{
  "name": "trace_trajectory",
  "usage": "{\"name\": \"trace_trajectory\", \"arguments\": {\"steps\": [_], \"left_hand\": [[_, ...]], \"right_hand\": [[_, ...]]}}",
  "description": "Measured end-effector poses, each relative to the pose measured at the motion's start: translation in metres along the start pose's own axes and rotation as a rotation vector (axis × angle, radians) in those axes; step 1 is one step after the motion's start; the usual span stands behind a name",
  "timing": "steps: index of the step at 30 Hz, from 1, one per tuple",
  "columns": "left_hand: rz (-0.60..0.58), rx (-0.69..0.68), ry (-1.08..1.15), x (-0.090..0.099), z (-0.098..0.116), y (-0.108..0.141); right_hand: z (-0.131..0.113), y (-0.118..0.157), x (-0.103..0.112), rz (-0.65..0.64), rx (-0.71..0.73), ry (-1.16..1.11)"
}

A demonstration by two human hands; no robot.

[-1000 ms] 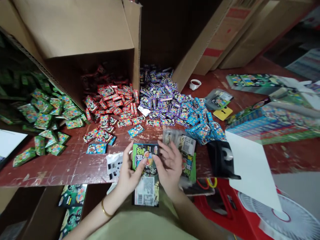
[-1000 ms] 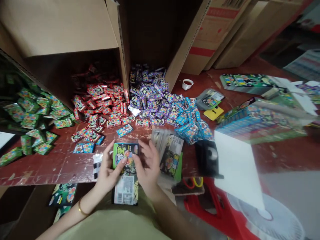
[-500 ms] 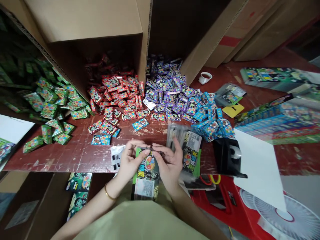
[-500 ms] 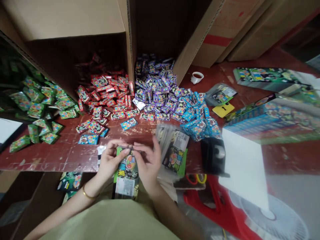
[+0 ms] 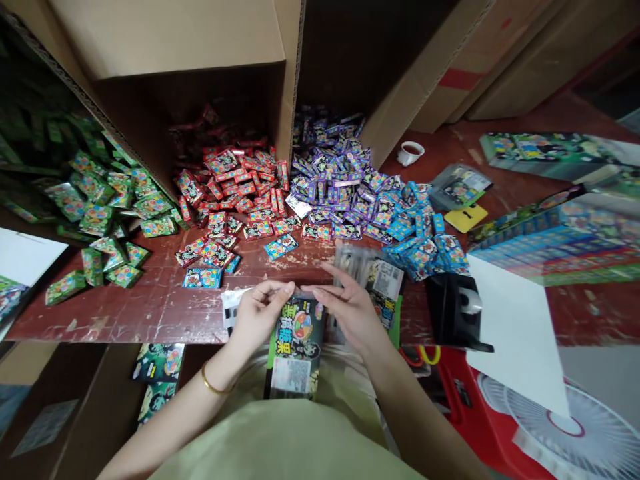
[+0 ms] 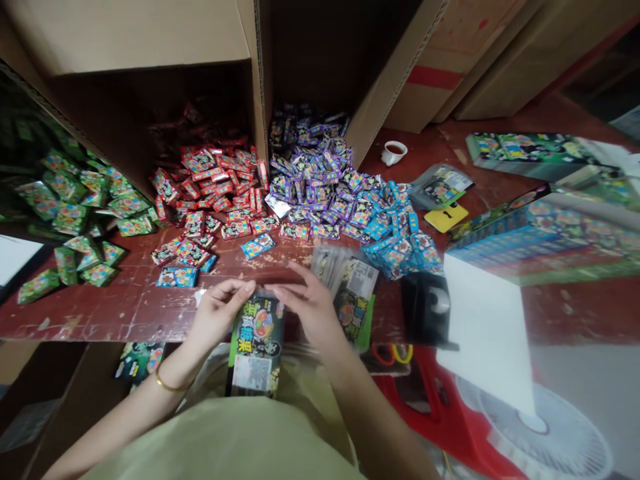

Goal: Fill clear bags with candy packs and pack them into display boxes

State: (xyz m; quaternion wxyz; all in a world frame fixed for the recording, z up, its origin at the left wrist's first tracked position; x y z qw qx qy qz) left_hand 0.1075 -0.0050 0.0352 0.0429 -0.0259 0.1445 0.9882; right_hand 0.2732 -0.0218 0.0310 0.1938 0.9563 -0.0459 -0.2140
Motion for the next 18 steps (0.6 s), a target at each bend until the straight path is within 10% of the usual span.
{"name": "trace_trajectory", "arguments": {"steps": [6,18], "left_hand": [[-0.015,-0.185,-0.115,-0.003,0.0,0.008],[-0.087,0.186,0.182,-0.01,-0.005,-0.006]], "right_hand": [[0.0,-0.001,0.007,0.006,-0.016,0.004],[-0.003,0.006,0.007,0.023,0.147,0.167]]}}
Point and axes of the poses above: each hand's wrist, its own y-axis away from the middle knuckle, its own x-axis out of the back of the hand, z = x × y, the point moved 6 cm from there along -y, towards the middle knuckle, and after that the axes turned 2 degrees about x, right-handed, at the moved point
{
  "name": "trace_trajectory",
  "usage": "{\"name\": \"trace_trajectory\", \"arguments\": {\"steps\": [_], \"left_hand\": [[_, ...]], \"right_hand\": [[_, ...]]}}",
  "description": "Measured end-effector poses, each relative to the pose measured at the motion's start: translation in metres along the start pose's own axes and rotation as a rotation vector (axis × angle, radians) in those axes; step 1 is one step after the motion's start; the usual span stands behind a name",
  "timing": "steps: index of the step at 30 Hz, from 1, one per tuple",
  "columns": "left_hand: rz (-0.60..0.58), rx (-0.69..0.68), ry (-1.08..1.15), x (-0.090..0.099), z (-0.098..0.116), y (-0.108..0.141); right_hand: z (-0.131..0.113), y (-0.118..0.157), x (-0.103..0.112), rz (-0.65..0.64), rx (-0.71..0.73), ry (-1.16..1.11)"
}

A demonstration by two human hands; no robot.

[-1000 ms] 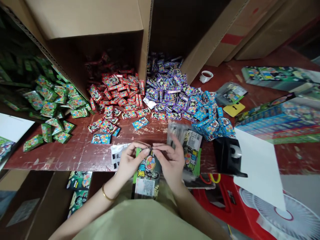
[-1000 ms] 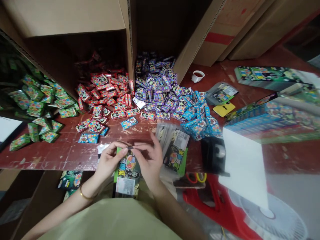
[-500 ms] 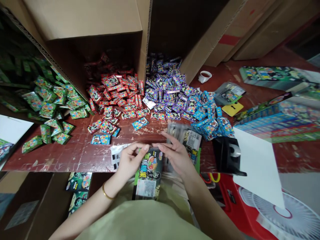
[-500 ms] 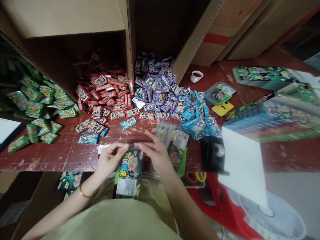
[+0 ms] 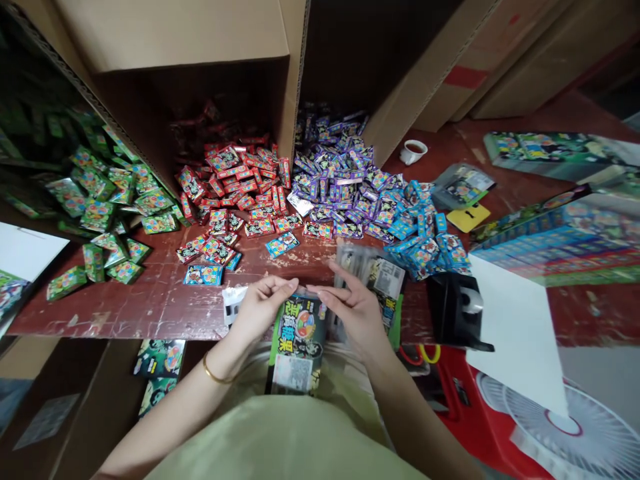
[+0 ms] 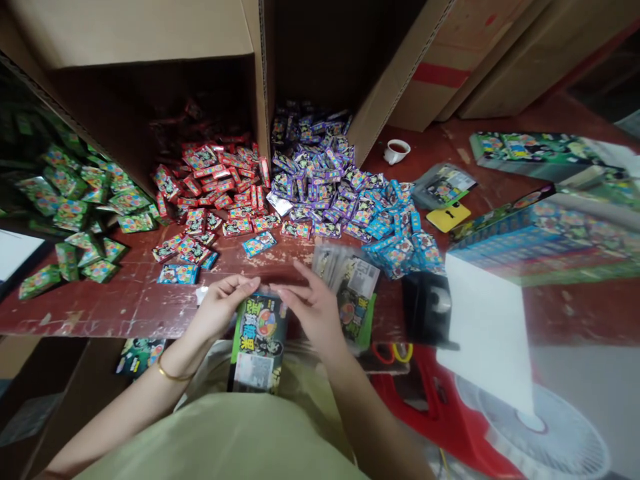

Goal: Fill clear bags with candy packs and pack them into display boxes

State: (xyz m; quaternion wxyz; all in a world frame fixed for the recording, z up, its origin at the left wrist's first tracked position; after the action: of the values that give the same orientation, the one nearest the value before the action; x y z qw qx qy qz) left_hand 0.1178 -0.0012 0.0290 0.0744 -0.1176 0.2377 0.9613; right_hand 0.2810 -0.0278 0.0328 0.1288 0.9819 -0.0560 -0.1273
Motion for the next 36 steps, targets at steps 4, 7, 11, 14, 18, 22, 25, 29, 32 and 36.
{"name": "trace_trajectory", "arguments": {"steps": [4,7,11,14,18,22,25,29,32,36], "left_hand": [[0.052,-0.104,-0.02,0.0,-0.006,0.004],[0.013,-0.19,-0.097,-0.005,-0.008,0.008],[-0.119,-0.14,-0.137,-0.012,-0.015,0.008],[-0.126,-0.132,-0.177,-0.012,-0.015,0.007],[-0.116,-0.169,-0.281,-0.014,-0.014,0.005],[-0.087,-0.185,-0.302,-0.015,-0.014,0.004],[-0.045,-0.201,-0.295,-0.014,-0.012,0.003],[-0.068,-0.176,-0.277,-0.014,-0.015,0.003],[-0.032,-0.225,-0.26,-0.011,-0.014,0.005],[0.024,-0.292,-0.237,-0.01,-0.01,0.009]], "right_hand": [[0.011,-0.002,0.003,-0.011,0.012,-0.009],[0.007,0.011,0.002,0.075,0.183,0.162],[-0.007,0.017,0.001,0.115,0.363,0.279],[-0.025,-0.005,0.007,0.069,0.389,0.282],[-0.042,-0.037,-0.003,-0.259,0.215,0.339],[-0.046,-0.043,-0.019,-0.48,0.078,0.365],[-0.046,-0.041,-0.027,-0.488,0.082,0.395],[-0.041,-0.04,-0.029,-0.454,0.085,0.441],[-0.029,-0.043,-0.026,-0.439,-0.012,0.36],[0.008,-0.041,-0.032,-0.51,-0.431,-0.071]]}}
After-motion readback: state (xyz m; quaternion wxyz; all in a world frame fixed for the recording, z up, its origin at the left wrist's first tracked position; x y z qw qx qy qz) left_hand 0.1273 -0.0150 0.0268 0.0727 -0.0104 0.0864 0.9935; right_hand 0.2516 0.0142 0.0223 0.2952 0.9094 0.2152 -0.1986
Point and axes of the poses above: each hand's wrist, its own y-axis away from the middle knuckle, its own x-axis out of the back of the hand, z = x × y, the point moved 6 cm from there along -y, towards the middle knuckle, and after that the axes turned 2 degrees about x, right-handed, at the moved point
